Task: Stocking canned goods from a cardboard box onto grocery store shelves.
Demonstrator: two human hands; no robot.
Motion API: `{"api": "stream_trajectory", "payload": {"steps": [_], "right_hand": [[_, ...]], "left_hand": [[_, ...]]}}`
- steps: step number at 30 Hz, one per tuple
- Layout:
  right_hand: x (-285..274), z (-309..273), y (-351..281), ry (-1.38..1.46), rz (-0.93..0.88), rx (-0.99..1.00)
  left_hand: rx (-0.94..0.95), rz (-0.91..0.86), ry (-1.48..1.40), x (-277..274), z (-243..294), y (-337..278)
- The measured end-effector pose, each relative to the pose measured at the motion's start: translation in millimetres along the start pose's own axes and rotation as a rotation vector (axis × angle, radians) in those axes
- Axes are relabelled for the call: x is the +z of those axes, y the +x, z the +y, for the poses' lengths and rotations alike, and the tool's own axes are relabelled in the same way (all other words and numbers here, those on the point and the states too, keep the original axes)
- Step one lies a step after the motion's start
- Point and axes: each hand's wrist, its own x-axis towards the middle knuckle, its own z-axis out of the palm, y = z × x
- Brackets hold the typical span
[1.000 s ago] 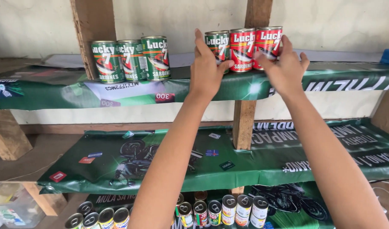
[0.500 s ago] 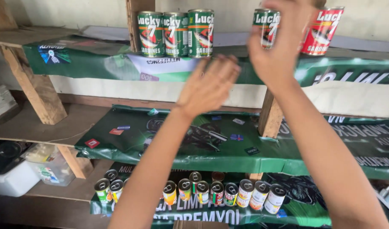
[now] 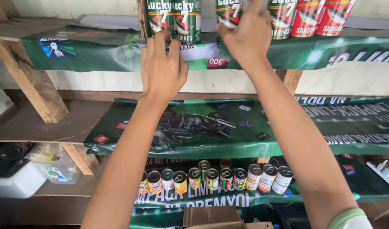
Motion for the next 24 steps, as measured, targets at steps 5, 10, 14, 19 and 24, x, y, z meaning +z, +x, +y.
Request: {"api": "stream_trajectory", "payload": {"steps": [5,10,14,19,24], "right_hand": [[-13.9,3.0,-5.5,-0.077,-0.004,0.054],[-17.2,5.7,-5.7,-0.106,-0.014,0.049],[-21.4,9.5,-9.6,-0.224,0.07,-0.05],[-23.4,7.3,-10.1,-0.363,0.093,-0.099],[-21.1,2.0,-11.9,-0.366,0.097,-0.028]], "left_hand": [[-0.036,0.055,-0.171,17.3,1.4,11.7],[-0.071,0.056,-0.287,27.7,7.1,27.1],[-0.107,0.045,-0.297,33.7,4.6,31.5],[-0.197,-0.01,-0.348,36.5,5.9,31.9],[-0.096,-0.007,-0.328,32.5,6.0,23.9]]}}
